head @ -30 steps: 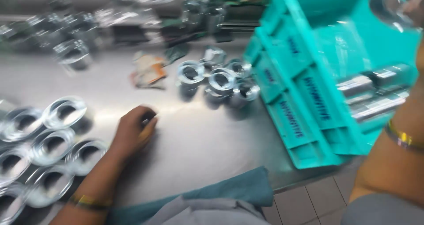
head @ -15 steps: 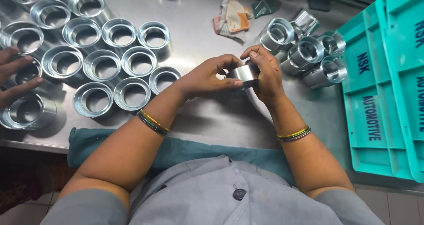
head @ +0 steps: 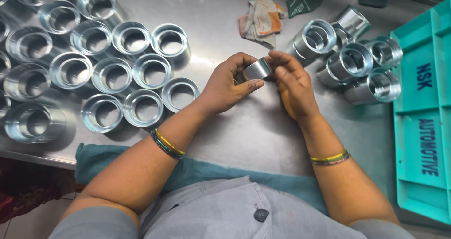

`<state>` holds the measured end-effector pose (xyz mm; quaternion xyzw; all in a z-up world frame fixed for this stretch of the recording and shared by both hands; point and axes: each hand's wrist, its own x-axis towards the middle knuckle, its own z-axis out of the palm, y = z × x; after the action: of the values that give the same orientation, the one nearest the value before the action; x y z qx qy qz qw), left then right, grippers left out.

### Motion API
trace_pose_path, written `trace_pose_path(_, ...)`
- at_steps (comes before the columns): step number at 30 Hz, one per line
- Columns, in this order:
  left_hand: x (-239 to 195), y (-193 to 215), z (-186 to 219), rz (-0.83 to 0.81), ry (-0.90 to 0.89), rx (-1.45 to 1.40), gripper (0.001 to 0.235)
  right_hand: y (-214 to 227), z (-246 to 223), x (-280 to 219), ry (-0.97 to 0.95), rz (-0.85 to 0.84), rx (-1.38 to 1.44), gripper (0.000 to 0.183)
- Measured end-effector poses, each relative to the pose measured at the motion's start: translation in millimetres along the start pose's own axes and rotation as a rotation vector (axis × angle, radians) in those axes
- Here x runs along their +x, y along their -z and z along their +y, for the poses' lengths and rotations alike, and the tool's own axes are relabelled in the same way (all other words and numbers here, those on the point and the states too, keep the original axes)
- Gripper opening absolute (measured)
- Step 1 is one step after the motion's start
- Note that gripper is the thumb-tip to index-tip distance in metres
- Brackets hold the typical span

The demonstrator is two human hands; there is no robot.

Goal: Inspecting, marking, and sorting metal rings or bearings at an industrial workstation.

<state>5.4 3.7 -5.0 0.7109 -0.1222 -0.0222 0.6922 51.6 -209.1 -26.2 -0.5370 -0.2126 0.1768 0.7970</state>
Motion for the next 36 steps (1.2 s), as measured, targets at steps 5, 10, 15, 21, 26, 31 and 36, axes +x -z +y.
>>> trace_pose_path(5, 3, 4, -4, 0.039, 0.068, -0.215, 0.036, -15, -3, 0, -0.007, -0.031, -0.341, 0.065)
trace_pose_path(10, 0, -2, -1, 0.048, 0.100, -0.374, 0.035, -32, 3, -5, 0.009, 0.052, -0.620, 0.082)
trace_pose_path(15, -2, -6, 5, 0.128, 0.156, -0.375, 0.033, -46, 4, -8, 0.085, 0.118, -0.775, 0.083)
trace_pose_path(21, -3, -9, -1, 0.176, 0.152, -0.382, 0.030, -47, 3, -9, 0.140, 0.075, -0.814, 0.083)
trace_pose_path(26, -4, -9, 3, 0.192, 0.176, -0.379, 0.028, -50, 0, -9, 0.163, 0.082, -0.910, 0.083)
trace_pose_path(31, -4, -11, 5, 0.204, 0.162, -0.381, 0.025, -53, -3, -10, 0.220, 0.079, -0.947, 0.083)
trace_pose_path(36, -4, -11, 1, 0.227, 0.149, -0.401, 0.023, -53, -2, -10, 0.248, 0.062, -0.994, 0.084)
